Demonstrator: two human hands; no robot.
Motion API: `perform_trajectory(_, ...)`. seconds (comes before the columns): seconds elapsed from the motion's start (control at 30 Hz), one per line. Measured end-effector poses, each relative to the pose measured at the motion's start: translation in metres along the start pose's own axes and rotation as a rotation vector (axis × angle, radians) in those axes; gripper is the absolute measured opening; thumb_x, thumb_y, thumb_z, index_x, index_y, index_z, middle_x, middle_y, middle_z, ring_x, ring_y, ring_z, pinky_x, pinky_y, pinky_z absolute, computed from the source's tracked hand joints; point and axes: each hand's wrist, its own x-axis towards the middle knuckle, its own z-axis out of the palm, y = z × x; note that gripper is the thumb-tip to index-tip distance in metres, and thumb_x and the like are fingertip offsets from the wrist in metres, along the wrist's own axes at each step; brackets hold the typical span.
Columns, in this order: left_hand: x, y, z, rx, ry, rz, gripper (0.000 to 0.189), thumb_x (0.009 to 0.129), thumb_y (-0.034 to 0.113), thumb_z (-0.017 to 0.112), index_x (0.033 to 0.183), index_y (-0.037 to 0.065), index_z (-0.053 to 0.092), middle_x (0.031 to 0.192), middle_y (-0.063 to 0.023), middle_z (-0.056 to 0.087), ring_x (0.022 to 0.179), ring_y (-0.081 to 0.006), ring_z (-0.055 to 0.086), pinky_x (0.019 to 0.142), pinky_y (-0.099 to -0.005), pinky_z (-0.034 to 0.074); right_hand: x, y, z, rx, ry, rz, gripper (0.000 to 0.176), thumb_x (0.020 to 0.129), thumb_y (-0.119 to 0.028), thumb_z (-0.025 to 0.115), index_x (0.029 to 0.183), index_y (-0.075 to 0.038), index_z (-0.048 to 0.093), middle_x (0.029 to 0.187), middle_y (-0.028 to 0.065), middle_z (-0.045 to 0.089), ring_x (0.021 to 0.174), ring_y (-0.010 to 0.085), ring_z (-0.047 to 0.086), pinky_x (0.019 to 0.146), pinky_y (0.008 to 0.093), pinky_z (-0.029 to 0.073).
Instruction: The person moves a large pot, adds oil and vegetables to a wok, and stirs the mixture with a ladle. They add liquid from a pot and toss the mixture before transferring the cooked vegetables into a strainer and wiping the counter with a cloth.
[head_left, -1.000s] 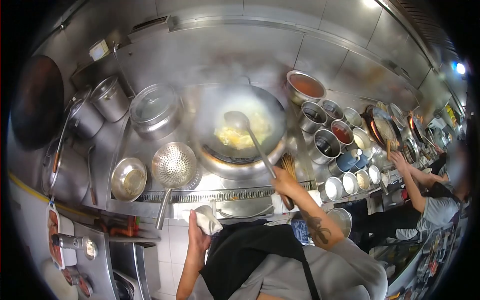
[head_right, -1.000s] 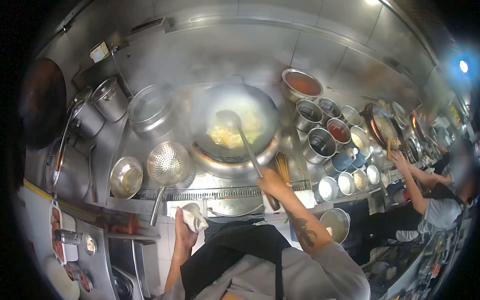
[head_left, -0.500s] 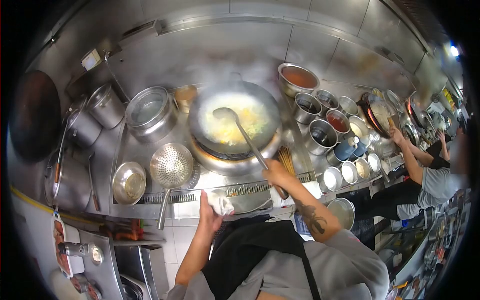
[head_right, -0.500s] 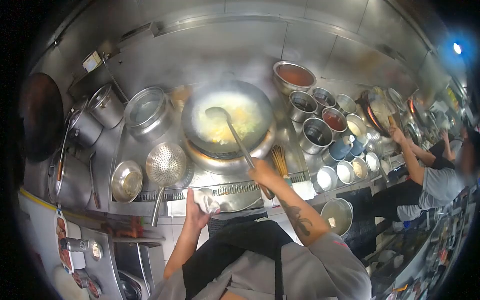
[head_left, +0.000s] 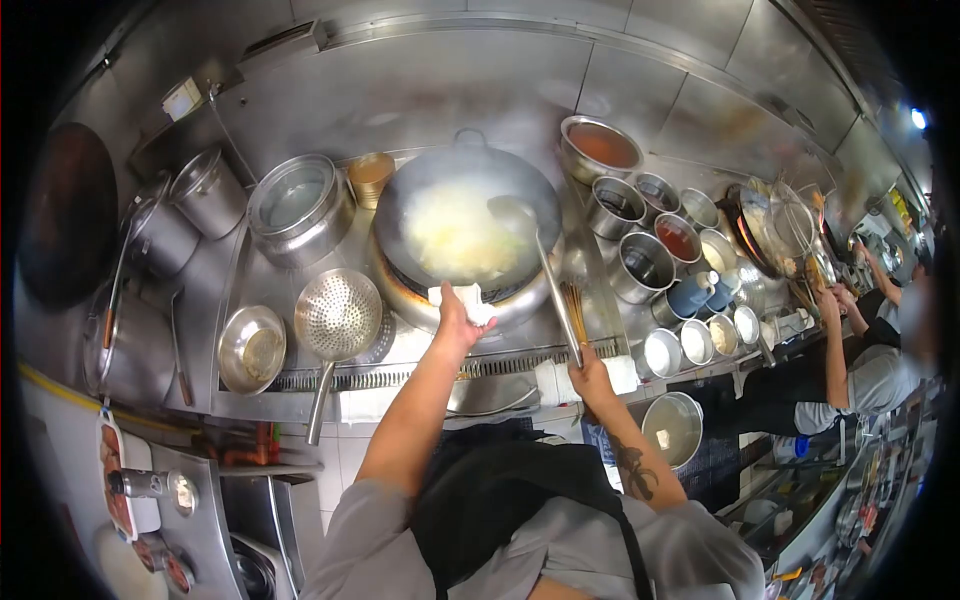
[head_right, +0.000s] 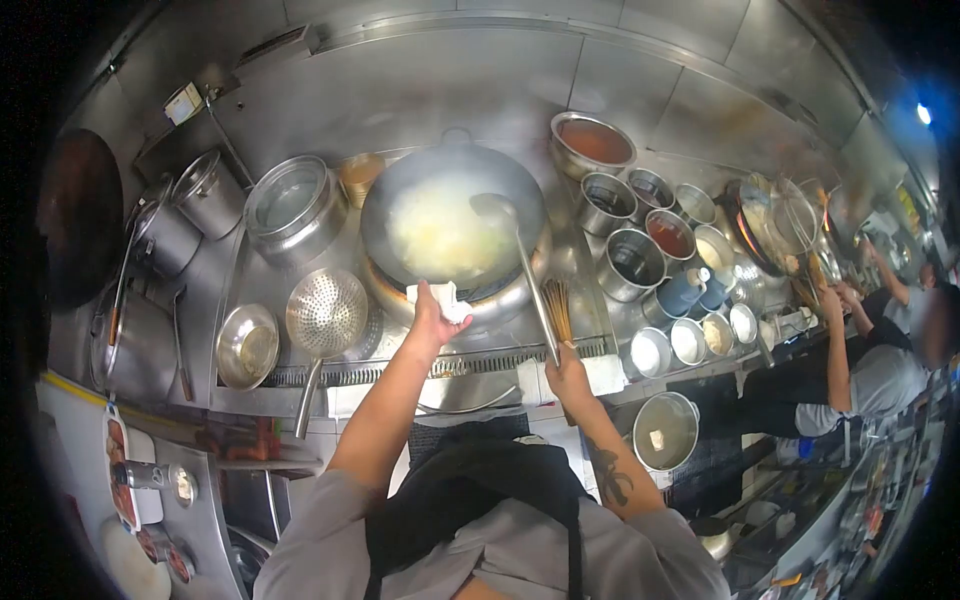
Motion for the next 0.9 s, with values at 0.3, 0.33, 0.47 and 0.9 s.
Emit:
perform_trajectory(0.3, 0.036, 0.005, -0.007, -0.057, 0.037, 0.033, 0.024, 0.085, 0.020, 0.062, 0.105, 0.014, 0.050, 0.101, -0.0092, 0.056, 0.095, -0.0287, 0.055, 0.072, -0.0475, 0.053, -0.011, -0.009, -0.027, 0.251, 0.040, 0.089, 0.033, 0.087, -0.005, 0.058, 0.119, 0.003, 0.051, 0.081, 0.0139, 0.063, 0.064, 0.0185, 0.061, 0.058, 0.0298, 0.048)
perform_trajectory(0.33, 0.044, 0.006, -0.007, -0.044, 0.045, 0.011, 0.023, 0.085, 0.019, 0.062, 0.104, 0.014, 0.050, 0.100, -0.0095, 0.056, 0.093, -0.0285, 0.055, 0.071, -0.0474, 0.053, -0.009, -0.018, -0.033, 0.284, 0.041, 0.101, 0.033, 0.087, -0.005, 0.057, 0.118, 0.003, 0.051, 0.081, 0.0113, 0.063, 0.064, 0.0149, 0.060, 0.058, 0.0280, 0.048)
perform_trajectory(0.47, 0.046, 0.008, -0.016, -0.006, -0.036, -0.013, 0.018, 0.086, 0.016, 0.057, 0.103, 0.012, 0.052, 0.097, -0.0078, 0.059, 0.088, -0.0257, 0.058, 0.068, -0.0431, 0.054, -0.011, -0.033, -0.047, 0.315, 0.004, 0.158, 0.034, 0.087, -0.006, 0.059, 0.118, 0.005, 0.051, 0.084, 0.0097, 0.063, 0.068, 0.0114, 0.061, 0.060, 0.0267, 0.049)
perform_trajectory(0.9, -0.024, -0.033, -0.016, -0.174, -0.128, 0.238, 0.008, 0.085, 0.017, 0.056, 0.090, 0.011, 0.053, 0.077, -0.0049, 0.056, 0.068, -0.0197, 0.056, 0.050, -0.0339, 0.046, 0.009, 0.030, -0.075, 0.034, 0.109, -0.088, 0.044, 0.083, -0.012, 0.065, 0.117, 0.011, 0.052, 0.095, 0.0258, 0.065, 0.085, 0.0303, 0.066, 0.074, 0.0359, 0.051)
